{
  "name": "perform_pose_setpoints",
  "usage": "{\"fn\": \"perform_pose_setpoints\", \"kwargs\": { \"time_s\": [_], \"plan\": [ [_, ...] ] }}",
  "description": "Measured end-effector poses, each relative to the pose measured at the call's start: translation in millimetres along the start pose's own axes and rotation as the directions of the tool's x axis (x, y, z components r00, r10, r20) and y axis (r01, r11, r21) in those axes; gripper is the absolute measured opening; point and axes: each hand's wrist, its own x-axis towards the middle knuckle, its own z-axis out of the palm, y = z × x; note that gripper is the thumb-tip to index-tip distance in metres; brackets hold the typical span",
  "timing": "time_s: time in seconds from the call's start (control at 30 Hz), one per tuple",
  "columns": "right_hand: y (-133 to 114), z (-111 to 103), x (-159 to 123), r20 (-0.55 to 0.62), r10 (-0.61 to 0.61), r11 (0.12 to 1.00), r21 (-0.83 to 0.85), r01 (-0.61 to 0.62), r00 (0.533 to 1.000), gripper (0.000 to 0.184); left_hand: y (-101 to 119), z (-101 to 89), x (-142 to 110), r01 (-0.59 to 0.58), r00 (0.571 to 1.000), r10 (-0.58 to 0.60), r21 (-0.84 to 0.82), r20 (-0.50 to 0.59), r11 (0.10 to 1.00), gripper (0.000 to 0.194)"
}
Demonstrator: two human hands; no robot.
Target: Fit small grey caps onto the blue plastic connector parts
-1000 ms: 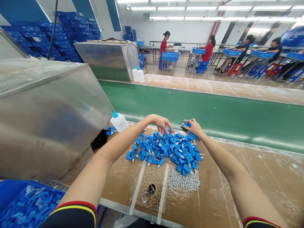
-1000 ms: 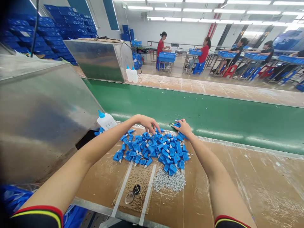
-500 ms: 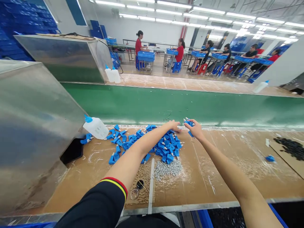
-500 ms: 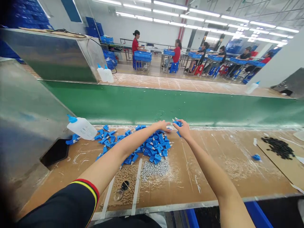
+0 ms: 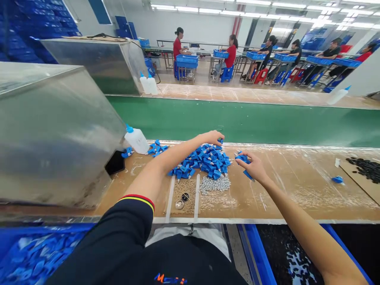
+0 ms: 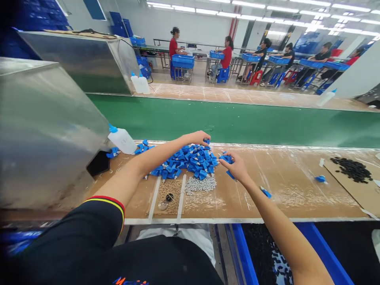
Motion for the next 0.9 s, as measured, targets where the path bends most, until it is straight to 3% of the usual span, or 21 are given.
{"fn": "perform_pose_setpoints", "kwargs": {
  "time_s": [0.13, 0.3, 0.4, 0.5, 0.6, 0.7, 0.8, 0.9],
  "plan": [
    [-32, 57, 14, 0.107, -0.2, 0.978, -0.046, 0.206, 0.974, 0.035, -45, -10.6, -84, 0.09, 0.995, -0.092, -0.082, -0.029, 0.993, 0.028],
    [-81, 148, 29, 0.275, -0.434, 0.882, -0.064, 0.467, 0.858, 0.029, -80, 6.7, -182, 0.21, 0.958, -0.245, -0.213, -0.152, 0.954, 0.027],
    [-103, 192, 32, 0.376, -0.432, 0.847, -0.142, 0.512, 0.82, 0.031, -86, 22.7, -226, 0.242, 0.9, -0.331, -0.307, -0.284, 0.921, 0.025],
    [-114, 221, 28, 0.452, -0.395, 0.818, -0.223, 0.53, 0.8, 0.025, -86, 40.9, -264, 0.271, 0.811, -0.431, -0.398, -0.396, 0.876, 0.023],
    [-118, 233, 22, 0.461, -0.37, 0.828, -0.231, 0.512, 0.807, 0.014, -78, 60.2, -292, 0.266, 0.74, -0.495, -0.478, -0.455, 0.837, 0.017],
    [-125, 232, 16, 0.343, -0.354, 0.89, -0.163, 0.426, 0.87, 0.012, -60, 76.2, -310, 0.23, 0.693, -0.527, -0.541, -0.492, 0.809, 0.016],
    [-138, 220, 7, 0.186, -0.281, 0.959, 0.035, 0.28, 0.941, 0.024, -32, 87.5, -319, 0.168, 0.665, -0.536, -0.596, -0.52, 0.785, 0.019],
    [-155, 203, -16, 0.235, -0.191, 0.948, 0.295, 0.117, 0.953, 0.037, 4, 96.8, -323, -0.026, 0.625, -0.534, -0.699, -0.569, 0.715, 0.031]
  ]
}}
